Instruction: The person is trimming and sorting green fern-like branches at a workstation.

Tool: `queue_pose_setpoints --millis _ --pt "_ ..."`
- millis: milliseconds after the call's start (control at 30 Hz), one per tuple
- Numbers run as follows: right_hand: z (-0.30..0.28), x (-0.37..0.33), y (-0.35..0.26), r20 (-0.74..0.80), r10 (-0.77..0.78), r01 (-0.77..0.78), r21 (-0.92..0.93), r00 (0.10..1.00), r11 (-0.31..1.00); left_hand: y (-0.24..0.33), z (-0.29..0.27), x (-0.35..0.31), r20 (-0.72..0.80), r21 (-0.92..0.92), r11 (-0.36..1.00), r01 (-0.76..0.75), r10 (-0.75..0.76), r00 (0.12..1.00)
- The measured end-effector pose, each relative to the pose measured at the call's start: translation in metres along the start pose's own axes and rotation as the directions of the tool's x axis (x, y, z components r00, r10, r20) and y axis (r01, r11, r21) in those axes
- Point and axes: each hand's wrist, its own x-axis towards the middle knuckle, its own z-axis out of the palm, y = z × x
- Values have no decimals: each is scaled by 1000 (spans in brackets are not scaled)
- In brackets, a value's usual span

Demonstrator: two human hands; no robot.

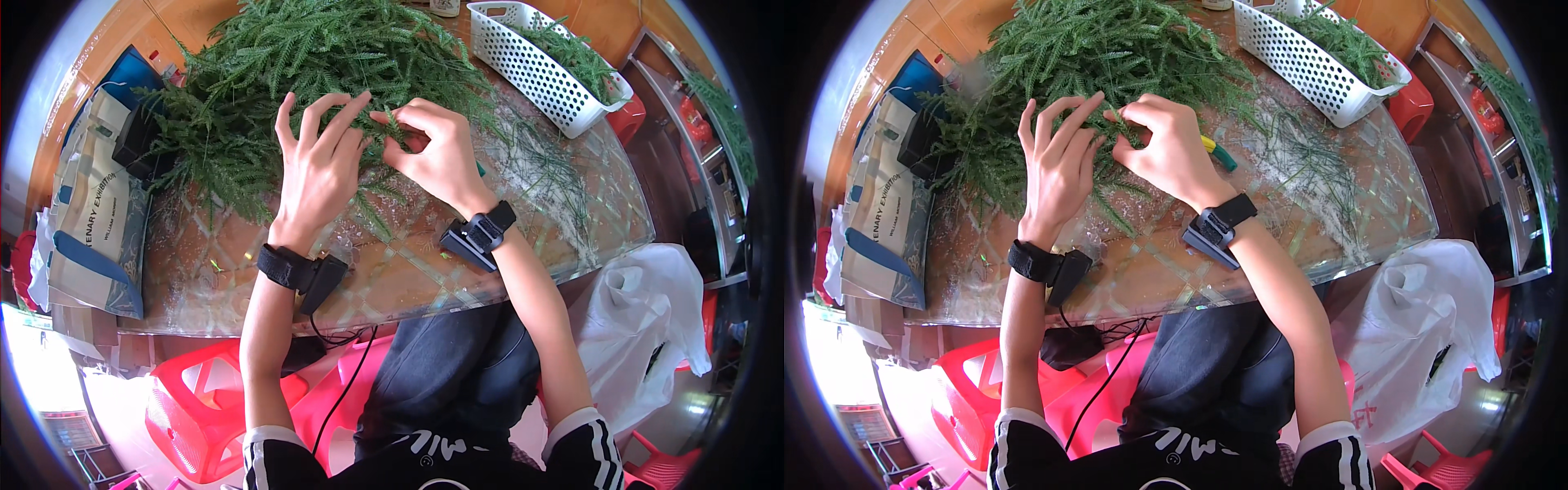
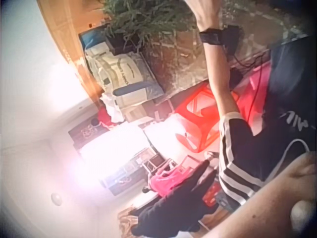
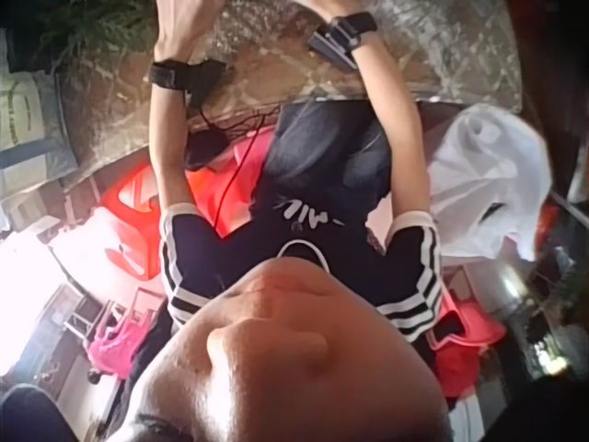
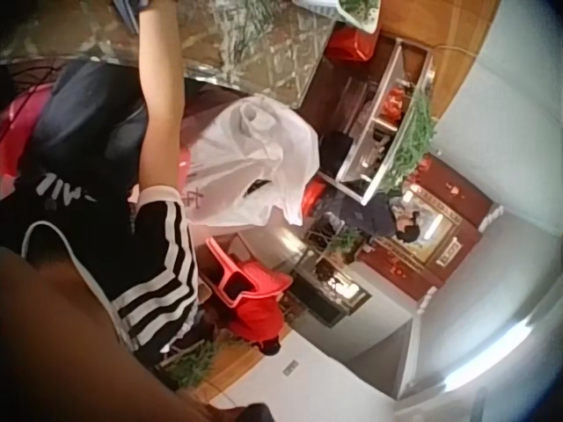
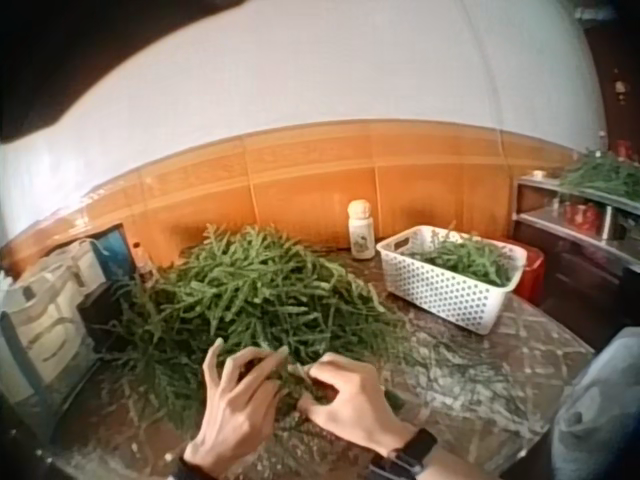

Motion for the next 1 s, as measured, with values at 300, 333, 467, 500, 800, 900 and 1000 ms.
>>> queue_pose_setpoints --millis 300,333,467,500,800,900,1000 --pt "-5 0 -6 -68 -50 50 6 996 999 2 -2 2 -34 -13 1000 14 -14 999" --pt "-5 0 -6 -61 -50 50 0 997 999 1 -2 2 -37 -16 1000 12 -12 999" --pt "-8 0 -5 -24 -46 46 -9 999 999 1 -1 0 -62 -2 1000 -12 12 998" --pt "-10 0 -5 0 -45 45 -5 999 999 2 0 0 -61 -4 1000 -11 11 998" --pt "-21 0 -5 254 33 -56 81 967 995 -2 -7 1 -113 79 994 -70 79 990" --pt "-25 3 -5 346 126 -199 183 930 963 -4 -10 2 -102 58 996 -68 74 992" --pt "-25 3 -2 415 205 -345 297 887 890 -3 -12 3 -82 -5 998 -64 64 995"
